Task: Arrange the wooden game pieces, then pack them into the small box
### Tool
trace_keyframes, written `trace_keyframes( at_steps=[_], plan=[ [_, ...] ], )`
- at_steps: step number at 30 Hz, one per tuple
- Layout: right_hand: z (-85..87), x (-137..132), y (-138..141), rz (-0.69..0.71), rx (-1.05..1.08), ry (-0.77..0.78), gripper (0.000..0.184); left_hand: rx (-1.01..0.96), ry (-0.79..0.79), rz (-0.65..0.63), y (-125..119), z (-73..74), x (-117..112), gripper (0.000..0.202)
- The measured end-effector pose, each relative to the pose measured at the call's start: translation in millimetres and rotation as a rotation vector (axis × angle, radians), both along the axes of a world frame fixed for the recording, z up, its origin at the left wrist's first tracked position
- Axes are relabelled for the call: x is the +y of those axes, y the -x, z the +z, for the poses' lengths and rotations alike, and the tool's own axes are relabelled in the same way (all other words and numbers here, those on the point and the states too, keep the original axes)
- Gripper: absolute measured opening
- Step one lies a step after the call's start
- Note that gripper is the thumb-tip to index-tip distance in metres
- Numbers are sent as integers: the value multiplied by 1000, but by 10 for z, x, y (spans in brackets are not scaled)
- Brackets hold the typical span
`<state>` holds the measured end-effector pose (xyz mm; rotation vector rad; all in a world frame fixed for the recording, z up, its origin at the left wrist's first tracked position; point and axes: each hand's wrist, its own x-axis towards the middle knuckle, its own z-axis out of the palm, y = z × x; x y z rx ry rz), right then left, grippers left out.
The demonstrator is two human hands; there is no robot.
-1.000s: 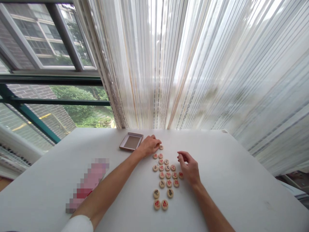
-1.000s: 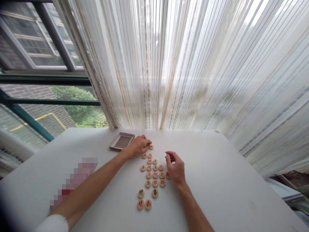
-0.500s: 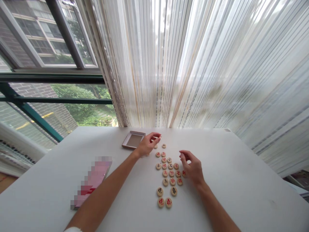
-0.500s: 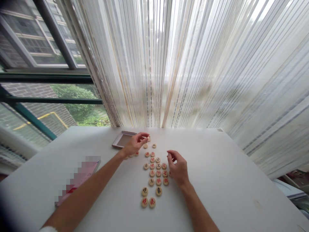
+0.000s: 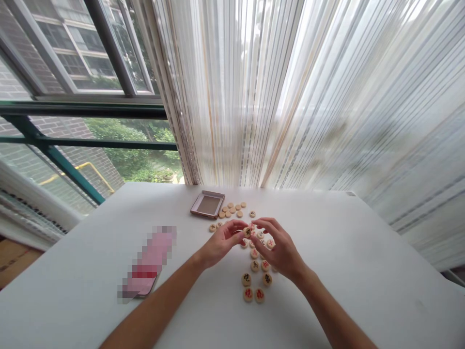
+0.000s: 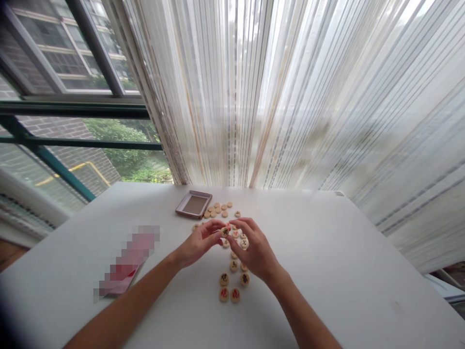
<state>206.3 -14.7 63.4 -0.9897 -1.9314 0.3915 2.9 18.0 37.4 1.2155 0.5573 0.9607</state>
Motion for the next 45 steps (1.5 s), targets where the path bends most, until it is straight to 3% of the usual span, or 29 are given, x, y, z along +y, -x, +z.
trace_keyframes(
  at_steps=[4,9,17,34,39,45],
  plan=[
    [-126,0,6,17,36,10,32,-11,27,8,31,-71,-72,32],
    [-299,-116,57,32,22,-2,30,-7,67,-73,54,-137,-161,30],
    [-352,-119,20,28,-106,-92,30,150,79,-70,49,-253,-170,34],
    [-438,-112,21,34,-46,-9,30,265,-137,44,58,-161,-243,31],
    [-440,-121,27,-11,-41,60,21,245,-148,55,55,-132,-251,29],
    [-435,-127,39,22,-22,42,22,273,-176,66,57,-129,-251,30]
  ],
)
